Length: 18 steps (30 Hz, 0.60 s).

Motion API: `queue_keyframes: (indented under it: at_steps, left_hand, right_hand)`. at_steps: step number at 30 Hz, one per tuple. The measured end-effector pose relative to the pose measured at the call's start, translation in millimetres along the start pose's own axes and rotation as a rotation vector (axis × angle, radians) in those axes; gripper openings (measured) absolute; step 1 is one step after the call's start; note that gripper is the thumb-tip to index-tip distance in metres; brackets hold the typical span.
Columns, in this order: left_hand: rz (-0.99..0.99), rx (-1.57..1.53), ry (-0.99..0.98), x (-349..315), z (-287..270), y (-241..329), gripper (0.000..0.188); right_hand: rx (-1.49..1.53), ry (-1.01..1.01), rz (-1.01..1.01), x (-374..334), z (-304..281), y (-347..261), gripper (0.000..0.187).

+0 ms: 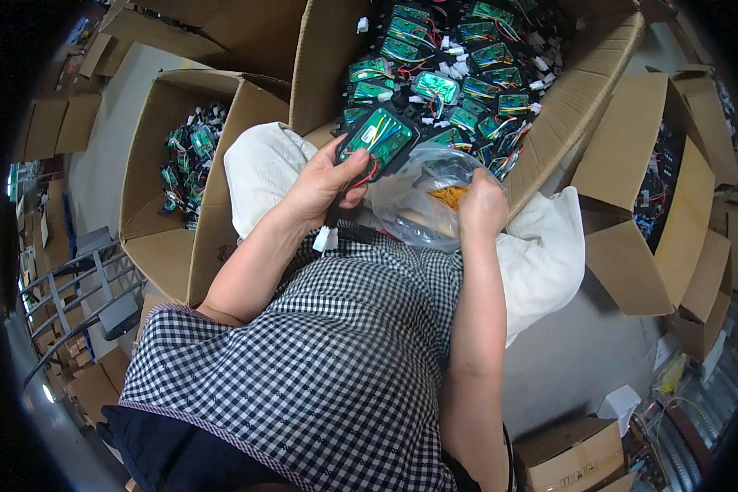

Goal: The person sorts packaged electronic components by hand, placing them into different cardboard boxes.

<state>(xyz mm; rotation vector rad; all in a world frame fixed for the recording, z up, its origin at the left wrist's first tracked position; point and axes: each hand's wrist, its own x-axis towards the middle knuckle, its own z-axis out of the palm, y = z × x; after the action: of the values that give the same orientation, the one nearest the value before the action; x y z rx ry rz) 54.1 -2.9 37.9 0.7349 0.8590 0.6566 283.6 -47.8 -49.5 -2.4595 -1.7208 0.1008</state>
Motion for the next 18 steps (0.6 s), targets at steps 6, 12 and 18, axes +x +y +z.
queue_keyframes:
  at_steps: [6, 12, 18]
  left_hand:
    - [-0.079, -0.368, -0.141, -3.7, -4.9, -12.4, 0.037]
    - [-0.155, -0.374, -0.358, 0.7, 15.8, -16.5, 0.039]
    - [-0.249, -0.792, -0.677, -1.1, -4.8, -30.7, 0.042]
  right_hand:
    - [1.391, -0.209, 0.307, -11.1, -56.1, -2.1, 0.011]
    - [1.783, -0.455, 0.15, -24.8, -82.9, -21.6, 0.009]
    - [2.296, -0.349, 0.131, -36.1, -74.2, -31.0, 0.021]
